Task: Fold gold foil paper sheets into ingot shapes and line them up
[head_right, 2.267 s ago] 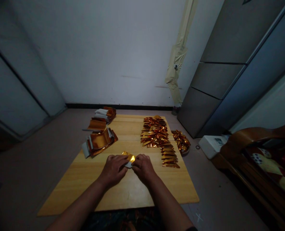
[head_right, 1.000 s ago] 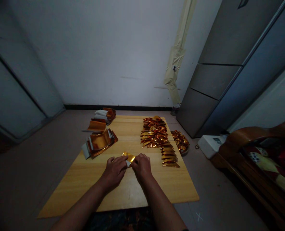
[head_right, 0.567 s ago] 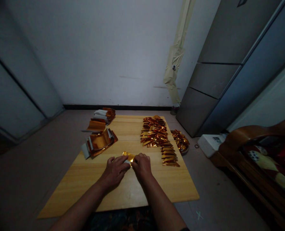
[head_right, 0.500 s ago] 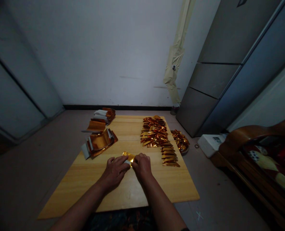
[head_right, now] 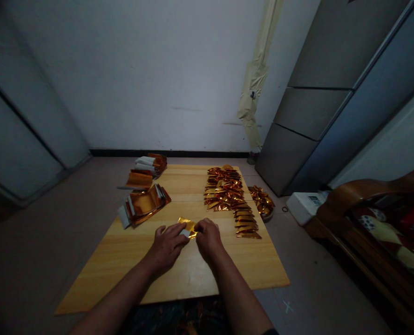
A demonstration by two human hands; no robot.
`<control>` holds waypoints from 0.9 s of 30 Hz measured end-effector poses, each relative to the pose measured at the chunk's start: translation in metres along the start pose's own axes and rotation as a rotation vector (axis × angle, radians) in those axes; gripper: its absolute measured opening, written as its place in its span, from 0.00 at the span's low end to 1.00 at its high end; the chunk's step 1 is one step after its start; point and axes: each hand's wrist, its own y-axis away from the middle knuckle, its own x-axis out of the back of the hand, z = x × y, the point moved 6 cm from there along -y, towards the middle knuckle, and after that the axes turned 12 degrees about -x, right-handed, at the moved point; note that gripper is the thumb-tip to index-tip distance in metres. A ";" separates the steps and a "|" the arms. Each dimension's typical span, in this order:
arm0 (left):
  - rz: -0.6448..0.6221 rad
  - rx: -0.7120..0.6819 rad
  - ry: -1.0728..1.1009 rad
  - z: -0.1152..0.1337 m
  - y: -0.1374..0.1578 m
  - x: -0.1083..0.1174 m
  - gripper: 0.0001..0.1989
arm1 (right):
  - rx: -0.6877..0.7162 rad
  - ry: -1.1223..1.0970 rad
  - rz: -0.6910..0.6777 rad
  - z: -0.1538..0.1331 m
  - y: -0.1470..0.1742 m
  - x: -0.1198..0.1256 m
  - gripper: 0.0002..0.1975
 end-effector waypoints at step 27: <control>0.064 0.142 0.113 -0.038 -0.020 -0.009 0.07 | 0.235 0.408 -0.089 -0.026 0.029 -0.011 0.08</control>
